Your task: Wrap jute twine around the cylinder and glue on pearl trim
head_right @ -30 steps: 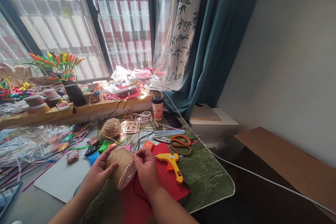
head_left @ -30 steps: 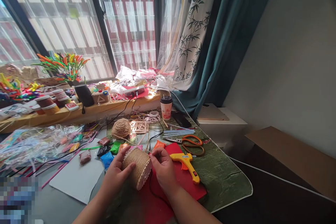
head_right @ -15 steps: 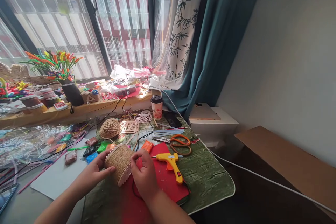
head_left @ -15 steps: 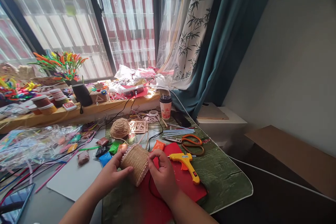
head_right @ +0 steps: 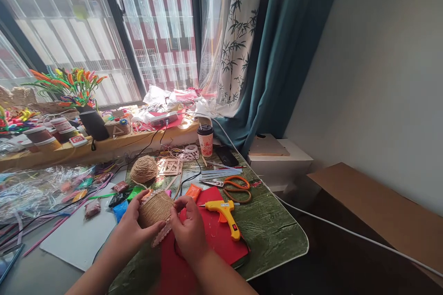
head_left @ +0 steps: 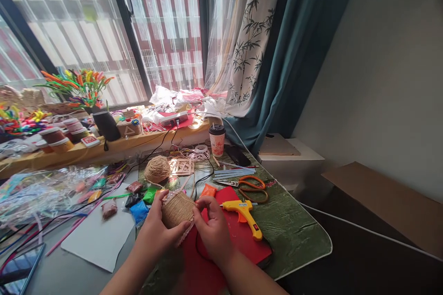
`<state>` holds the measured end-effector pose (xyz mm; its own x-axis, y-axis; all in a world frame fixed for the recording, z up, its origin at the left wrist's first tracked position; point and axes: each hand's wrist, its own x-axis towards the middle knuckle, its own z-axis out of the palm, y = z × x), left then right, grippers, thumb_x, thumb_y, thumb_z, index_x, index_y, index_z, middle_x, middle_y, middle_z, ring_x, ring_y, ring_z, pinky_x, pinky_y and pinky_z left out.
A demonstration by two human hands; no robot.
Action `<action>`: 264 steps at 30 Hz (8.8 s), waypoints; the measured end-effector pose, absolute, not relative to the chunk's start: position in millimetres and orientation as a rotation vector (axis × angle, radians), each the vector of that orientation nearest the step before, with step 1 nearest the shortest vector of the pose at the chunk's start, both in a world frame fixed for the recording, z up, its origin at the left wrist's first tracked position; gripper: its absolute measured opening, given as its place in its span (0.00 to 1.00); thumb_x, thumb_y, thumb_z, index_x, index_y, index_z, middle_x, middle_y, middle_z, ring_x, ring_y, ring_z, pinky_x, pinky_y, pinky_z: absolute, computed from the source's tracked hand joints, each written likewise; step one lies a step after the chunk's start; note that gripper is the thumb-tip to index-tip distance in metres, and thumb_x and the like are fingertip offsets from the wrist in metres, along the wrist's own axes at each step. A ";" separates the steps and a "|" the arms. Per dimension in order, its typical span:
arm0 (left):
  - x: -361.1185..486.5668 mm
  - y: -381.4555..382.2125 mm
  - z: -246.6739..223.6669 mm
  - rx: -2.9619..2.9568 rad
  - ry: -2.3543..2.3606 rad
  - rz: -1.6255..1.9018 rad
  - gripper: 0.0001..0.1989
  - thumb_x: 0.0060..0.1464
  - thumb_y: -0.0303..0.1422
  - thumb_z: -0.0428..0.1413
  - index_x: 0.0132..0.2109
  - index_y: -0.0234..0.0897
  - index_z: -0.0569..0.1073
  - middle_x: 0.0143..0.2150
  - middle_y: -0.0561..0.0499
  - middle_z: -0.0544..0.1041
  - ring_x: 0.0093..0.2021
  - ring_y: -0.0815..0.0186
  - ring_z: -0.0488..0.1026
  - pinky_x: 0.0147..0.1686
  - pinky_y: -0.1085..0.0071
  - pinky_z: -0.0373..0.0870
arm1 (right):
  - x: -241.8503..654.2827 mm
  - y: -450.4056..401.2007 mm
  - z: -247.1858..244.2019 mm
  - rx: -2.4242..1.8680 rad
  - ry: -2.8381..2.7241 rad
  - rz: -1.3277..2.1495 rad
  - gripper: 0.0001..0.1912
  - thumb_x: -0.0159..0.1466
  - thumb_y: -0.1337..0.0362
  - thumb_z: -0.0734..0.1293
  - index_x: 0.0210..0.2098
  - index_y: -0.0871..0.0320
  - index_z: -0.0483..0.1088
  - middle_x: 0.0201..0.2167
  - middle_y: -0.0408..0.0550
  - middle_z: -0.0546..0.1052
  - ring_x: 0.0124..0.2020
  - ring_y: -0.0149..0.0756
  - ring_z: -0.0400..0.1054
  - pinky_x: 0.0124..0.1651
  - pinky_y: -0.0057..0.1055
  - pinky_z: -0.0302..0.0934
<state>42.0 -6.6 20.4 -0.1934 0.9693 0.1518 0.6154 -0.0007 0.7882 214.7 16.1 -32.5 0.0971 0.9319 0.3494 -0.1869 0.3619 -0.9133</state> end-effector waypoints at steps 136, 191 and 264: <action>13.6 -39.6 3.6 2.402 1.835 0.951 0.21 0.66 0.44 0.59 0.62 0.44 0.69 0.69 0.38 0.70 0.69 0.43 0.67 0.64 0.40 0.70 | 199.6 23.0 -41.4 -0.652 -0.882 1.611 0.18 0.52 0.62 0.82 0.38 0.53 0.74 0.31 0.39 0.74 0.33 0.34 0.66 0.40 0.31 0.62; 19.4 -16.5 3.7 2.139 1.945 0.935 0.31 0.56 0.48 0.65 0.64 0.45 0.74 0.68 0.41 0.72 0.70 0.41 0.68 0.66 0.39 0.68 | 199.1 20.3 -33.3 -0.554 -0.850 1.615 0.22 0.53 0.63 0.80 0.46 0.51 0.75 0.29 0.37 0.74 0.31 0.34 0.67 0.40 0.31 0.62; 15.7 -28.6 -38.4 1.868 1.917 0.972 0.40 0.56 0.51 0.61 0.69 0.38 0.58 0.70 0.33 0.66 0.72 0.40 0.65 0.70 0.37 0.62 | 205.4 23.4 -41.7 -0.690 -0.900 1.365 0.13 0.55 0.66 0.76 0.39 0.52 0.75 0.33 0.41 0.73 0.36 0.37 0.66 0.43 0.32 0.63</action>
<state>15.7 -28.6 -38.4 -0.1153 0.9631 0.2431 0.7653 -0.0699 0.6398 205.4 23.4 -41.7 -0.0205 0.9904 0.1369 -0.5162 0.1068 -0.8498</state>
